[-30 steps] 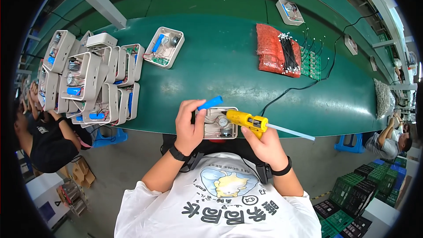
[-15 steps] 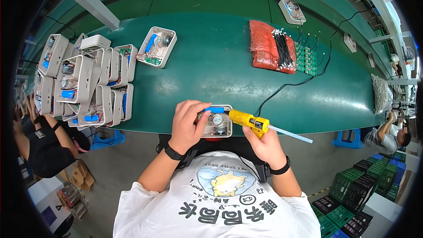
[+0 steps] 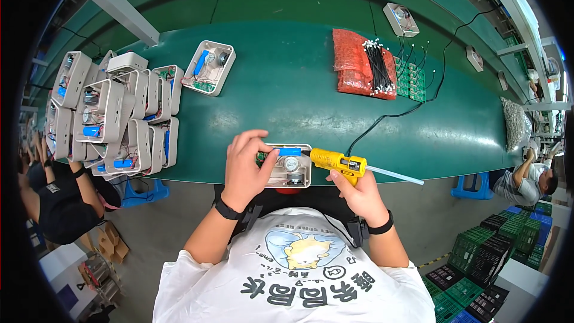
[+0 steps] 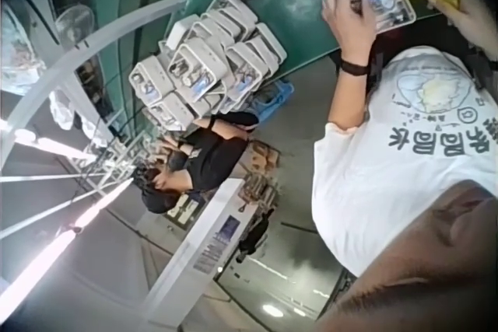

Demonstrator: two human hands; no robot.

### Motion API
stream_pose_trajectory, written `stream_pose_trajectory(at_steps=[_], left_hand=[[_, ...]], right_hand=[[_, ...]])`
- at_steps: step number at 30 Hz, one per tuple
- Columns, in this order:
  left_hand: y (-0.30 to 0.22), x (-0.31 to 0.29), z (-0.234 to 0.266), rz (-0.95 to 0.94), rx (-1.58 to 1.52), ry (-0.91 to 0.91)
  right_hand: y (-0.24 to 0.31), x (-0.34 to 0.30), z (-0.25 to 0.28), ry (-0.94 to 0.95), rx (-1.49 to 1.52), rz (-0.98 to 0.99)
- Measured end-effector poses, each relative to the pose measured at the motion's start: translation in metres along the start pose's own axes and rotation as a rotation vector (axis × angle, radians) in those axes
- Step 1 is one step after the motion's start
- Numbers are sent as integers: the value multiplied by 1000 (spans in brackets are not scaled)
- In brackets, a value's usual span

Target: The person applies glue to a plastic case with a glue gun, presses a battery into the case by hand, and moves the assembled case to a stack. They then pick up a glue stick from a shelf, insert it into the glue gun, and repeat the assembly process.

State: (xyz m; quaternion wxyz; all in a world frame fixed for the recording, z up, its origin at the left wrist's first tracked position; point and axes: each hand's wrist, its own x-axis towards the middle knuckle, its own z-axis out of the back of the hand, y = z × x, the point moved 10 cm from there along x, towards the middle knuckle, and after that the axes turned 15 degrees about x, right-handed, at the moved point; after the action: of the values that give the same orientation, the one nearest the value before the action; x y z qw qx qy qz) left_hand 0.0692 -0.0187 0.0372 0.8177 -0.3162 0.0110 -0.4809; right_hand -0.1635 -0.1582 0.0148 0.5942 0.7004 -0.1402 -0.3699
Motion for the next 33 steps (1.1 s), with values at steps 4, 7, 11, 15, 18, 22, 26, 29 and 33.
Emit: stream_pose_trajectory(at_steps=[4,7,11,15,18,22,26,29,33], left_hand=[[7,9,-15,114,-125,152],[11,12,-20,144,-176,227],[12,7,-24,97,-193,254],[12,1,-24,78,-184,201],[12,0,-23,80,-173,184],[12,0,-25,78,-184,197],[13,-2,-25,79,-181,194],[14,-4,-26,61,-159,209],[12,-4,-24,3,-157,246]], right_hand=[[4,7,-4,8,-69,24],[10,10,-7,14,-123,81],[18,6,-8,5,-157,137],[17,-2,-5,-25,-156,122],[15,-4,-4,-15,-114,102],[13,-3,-6,-6,-141,52],[13,-4,-8,-6,-196,63],[21,-8,-8,-21,-314,68],[30,-10,-15,-15,-167,53]])
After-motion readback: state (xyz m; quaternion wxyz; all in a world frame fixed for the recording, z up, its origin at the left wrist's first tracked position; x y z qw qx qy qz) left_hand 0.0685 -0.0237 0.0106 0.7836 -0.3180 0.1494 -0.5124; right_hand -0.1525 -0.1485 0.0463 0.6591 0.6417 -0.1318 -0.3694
